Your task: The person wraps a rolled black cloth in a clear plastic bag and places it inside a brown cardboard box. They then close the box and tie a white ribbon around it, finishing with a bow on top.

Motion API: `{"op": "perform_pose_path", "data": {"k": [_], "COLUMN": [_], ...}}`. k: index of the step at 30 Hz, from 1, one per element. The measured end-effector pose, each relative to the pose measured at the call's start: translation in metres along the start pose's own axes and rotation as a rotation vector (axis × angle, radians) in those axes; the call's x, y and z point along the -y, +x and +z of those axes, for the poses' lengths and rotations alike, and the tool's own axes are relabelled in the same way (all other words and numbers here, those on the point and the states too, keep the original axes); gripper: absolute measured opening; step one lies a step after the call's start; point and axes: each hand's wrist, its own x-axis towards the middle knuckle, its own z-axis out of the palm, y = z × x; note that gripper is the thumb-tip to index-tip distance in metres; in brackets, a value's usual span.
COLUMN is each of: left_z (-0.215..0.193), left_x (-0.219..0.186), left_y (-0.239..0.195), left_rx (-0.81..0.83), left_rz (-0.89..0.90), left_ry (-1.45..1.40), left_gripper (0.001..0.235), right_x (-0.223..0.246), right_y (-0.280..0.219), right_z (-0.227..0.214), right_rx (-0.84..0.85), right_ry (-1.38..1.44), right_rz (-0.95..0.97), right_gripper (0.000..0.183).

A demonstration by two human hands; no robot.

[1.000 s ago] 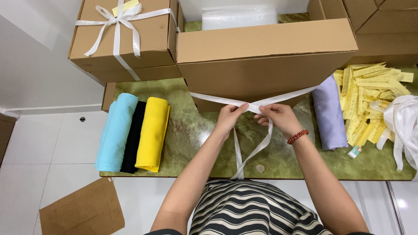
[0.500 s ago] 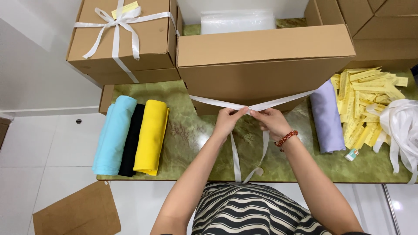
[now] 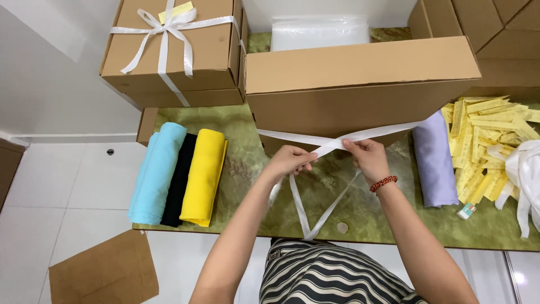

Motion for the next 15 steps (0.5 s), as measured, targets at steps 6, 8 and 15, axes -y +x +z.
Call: {"op": "perform_pose_path", "data": {"k": [6, 8, 15], "left_z": [-0.001, 0.004, 0.009], "left_x": [-0.117, -0.156, -0.303], "left_y": [-0.054, -0.063, -0.053], "left_rx": [0.274, 0.33, 0.583], "left_rz": [0.031, 0.074, 0.477], "left_ry": [0.1, 0.097, 0.141], "left_gripper": [0.029, 0.027, 0.039], "right_x": [-0.025, -0.024, -0.003], "right_y": [0.019, 0.018, 0.019], "right_z": [-0.015, -0.015, -0.007], "right_rx": [-0.059, -0.058, -0.122], "right_ry": [-0.104, -0.162, -0.29], "right_rz": [-0.101, -0.14, -0.105], "right_gripper": [0.025, 0.025, 0.033]}}
